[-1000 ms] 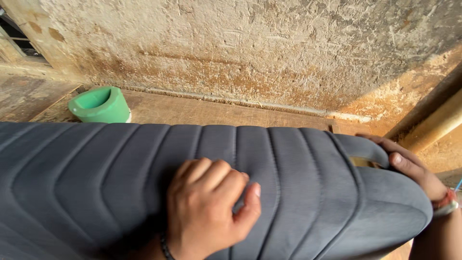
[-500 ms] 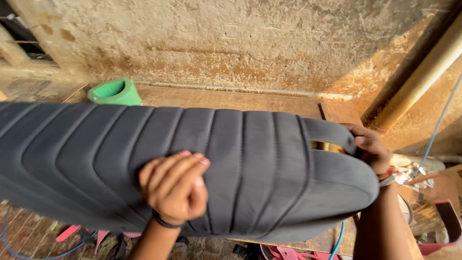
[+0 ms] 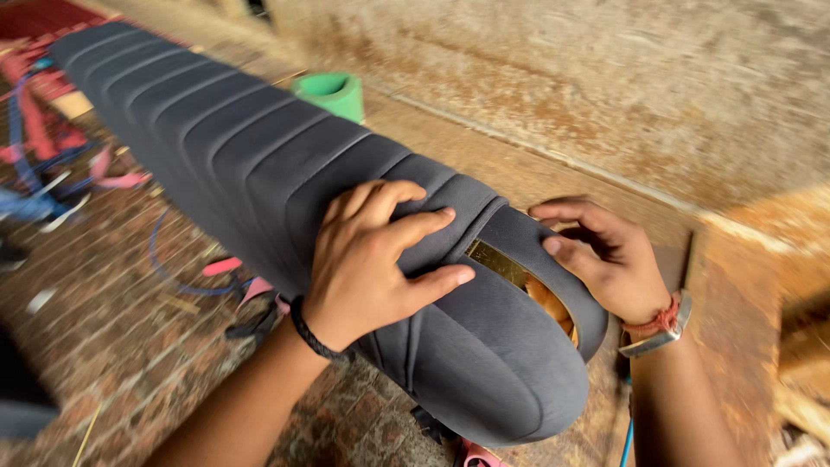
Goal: The person stretches a dark quilted fabric cover over a foam-padded seat back on a workbench, smoothing and aligning the fabric by hand. They staple the fabric edge to the frame using a pneumatic staple gun, trim excess fabric with scissors, and continue folding and stapling the remaining edges.
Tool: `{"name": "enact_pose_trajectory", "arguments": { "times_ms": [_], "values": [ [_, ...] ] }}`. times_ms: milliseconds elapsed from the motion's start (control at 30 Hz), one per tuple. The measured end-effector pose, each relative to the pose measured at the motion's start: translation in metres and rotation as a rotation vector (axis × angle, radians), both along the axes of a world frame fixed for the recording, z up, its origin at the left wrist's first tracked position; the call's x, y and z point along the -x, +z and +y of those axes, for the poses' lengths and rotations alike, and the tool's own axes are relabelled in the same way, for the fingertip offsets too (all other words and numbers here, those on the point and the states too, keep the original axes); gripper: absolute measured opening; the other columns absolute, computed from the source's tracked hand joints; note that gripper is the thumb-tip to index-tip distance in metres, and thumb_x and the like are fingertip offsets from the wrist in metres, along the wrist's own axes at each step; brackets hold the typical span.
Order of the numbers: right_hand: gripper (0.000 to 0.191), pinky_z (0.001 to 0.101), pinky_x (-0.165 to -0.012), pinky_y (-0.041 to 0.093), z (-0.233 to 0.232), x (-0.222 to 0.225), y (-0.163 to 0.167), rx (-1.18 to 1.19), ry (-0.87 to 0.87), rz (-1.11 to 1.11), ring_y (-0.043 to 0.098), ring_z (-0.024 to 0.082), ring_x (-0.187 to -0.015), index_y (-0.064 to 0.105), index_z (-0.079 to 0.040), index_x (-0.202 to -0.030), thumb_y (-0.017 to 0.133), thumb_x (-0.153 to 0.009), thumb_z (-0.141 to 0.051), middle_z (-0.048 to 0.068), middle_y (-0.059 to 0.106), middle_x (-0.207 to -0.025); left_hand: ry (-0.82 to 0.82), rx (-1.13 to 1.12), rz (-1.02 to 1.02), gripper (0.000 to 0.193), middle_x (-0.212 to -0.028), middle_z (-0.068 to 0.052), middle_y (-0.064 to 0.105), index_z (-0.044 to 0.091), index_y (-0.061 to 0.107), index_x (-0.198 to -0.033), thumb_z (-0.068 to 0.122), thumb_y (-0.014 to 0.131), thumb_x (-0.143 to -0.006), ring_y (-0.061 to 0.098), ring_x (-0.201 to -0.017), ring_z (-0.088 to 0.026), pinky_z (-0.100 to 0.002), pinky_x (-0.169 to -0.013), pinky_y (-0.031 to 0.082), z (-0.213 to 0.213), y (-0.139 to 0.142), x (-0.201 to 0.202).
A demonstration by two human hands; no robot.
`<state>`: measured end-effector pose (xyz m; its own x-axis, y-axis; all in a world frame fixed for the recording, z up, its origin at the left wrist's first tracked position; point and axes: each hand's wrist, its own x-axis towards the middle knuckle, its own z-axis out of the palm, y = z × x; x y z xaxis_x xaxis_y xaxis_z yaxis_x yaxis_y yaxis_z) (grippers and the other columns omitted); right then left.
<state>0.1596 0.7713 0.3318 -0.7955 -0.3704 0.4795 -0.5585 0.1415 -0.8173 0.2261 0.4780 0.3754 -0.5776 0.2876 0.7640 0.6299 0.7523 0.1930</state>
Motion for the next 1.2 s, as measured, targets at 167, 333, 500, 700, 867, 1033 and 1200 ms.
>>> {"name": "enact_pose_trajectory", "arguments": {
  "times_ms": [167, 333, 500, 700, 867, 1033, 1200],
  "values": [
    [0.030, 0.0318, -0.090, 0.054, -0.040, 0.053, 0.039, -0.269, 0.273, 0.365, 0.068, 0.020, -0.102, 0.077, -0.008, -0.112, 0.080, -0.083, -0.006, 0.007, 0.070, -0.108, 0.189, 0.186, -0.220, 0.026, -0.090, -0.007, 0.068, 0.010, 0.078, -0.088, 0.034, 0.082, -0.077, 0.068, -0.091, -0.027, -0.043, -0.079, 0.053, 0.019, 0.018, 0.014],
    [0.022, 0.0315, -0.082, 0.057, -0.069, 0.079, 0.073, -0.439, 0.440, 0.333, 0.072, 0.017, -0.092, 0.080, -0.012, -0.103, 0.081, -0.081, -0.008, 0.003, 0.075, -0.095, 0.254, 0.218, -0.121, 0.011, -0.078, -0.007, 0.068, 0.010, 0.073, -0.077, 0.018, 0.078, -0.082, 0.070, -0.071, -0.027, -0.041, -0.068, 0.056, 0.020, 0.015, 0.027],
    [0.019, 0.0312, -0.074, 0.059, -0.084, 0.094, 0.082, -0.474, 0.503, 0.514, 0.074, 0.017, -0.085, 0.079, -0.013, -0.101, 0.080, -0.082, -0.012, 0.001, 0.075, -0.092, 0.256, -0.097, -0.204, 0.009, -0.070, -0.004, 0.066, 0.011, 0.071, -0.075, 0.017, 0.078, -0.075, 0.069, -0.063, -0.023, -0.037, -0.061, 0.055, 0.012, 0.010, 0.030],
    [0.014, 0.0329, -0.072, 0.059, -0.093, 0.099, 0.076, -0.470, 0.508, 0.679, 0.073, 0.020, -0.084, 0.076, -0.010, -0.097, 0.079, -0.084, -0.012, 0.003, 0.074, -0.092, 0.324, -0.010, -0.293, 0.012, -0.076, -0.002, 0.067, 0.012, 0.071, -0.077, 0.021, 0.079, -0.076, 0.069, -0.076, -0.023, -0.042, -0.063, 0.052, 0.014, 0.012, 0.028],
    [0.020, 0.0316, -0.075, 0.061, -0.091, 0.089, 0.082, -0.515, 0.517, 0.637, 0.075, 0.019, -0.087, 0.079, -0.014, -0.100, 0.076, -0.082, -0.007, 0.001, 0.078, -0.097, 0.351, 0.153, -0.447, 0.013, -0.093, 0.000, 0.067, 0.021, 0.079, -0.081, 0.032, 0.081, -0.076, 0.061, -0.102, -0.022, -0.044, -0.091, 0.046, -0.001, 0.019, 0.034],
    [0.031, 0.0320, -0.078, 0.060, -0.082, 0.093, 0.066, -0.500, 0.448, 0.519, 0.076, 0.020, -0.091, 0.081, -0.014, -0.104, 0.074, -0.078, -0.001, 0.003, 0.080, -0.104, 0.038, 0.137, -0.344, 0.019, -0.133, -0.008, 0.057, 0.032, 0.083, -0.110, 0.028, 0.072, -0.094, 0.053, -0.133, -0.027, -0.048, -0.113, 0.037, -0.031, 0.013, 0.027],
    [0.022, 0.0287, -0.095, 0.057, -0.024, 0.142, -0.062, 0.021, 0.277, 0.045, 0.072, 0.015, -0.108, 0.075, -0.003, -0.114, 0.063, -0.096, 0.001, 0.009, 0.076, -0.120, 0.023, 0.125, -0.360, 0.019, -0.148, -0.011, 0.054, 0.034, 0.082, -0.107, 0.029, 0.073, -0.090, 0.049, -0.138, -0.032, -0.048, -0.116, 0.034, -0.038, 0.005, 0.033]
  ]
}}
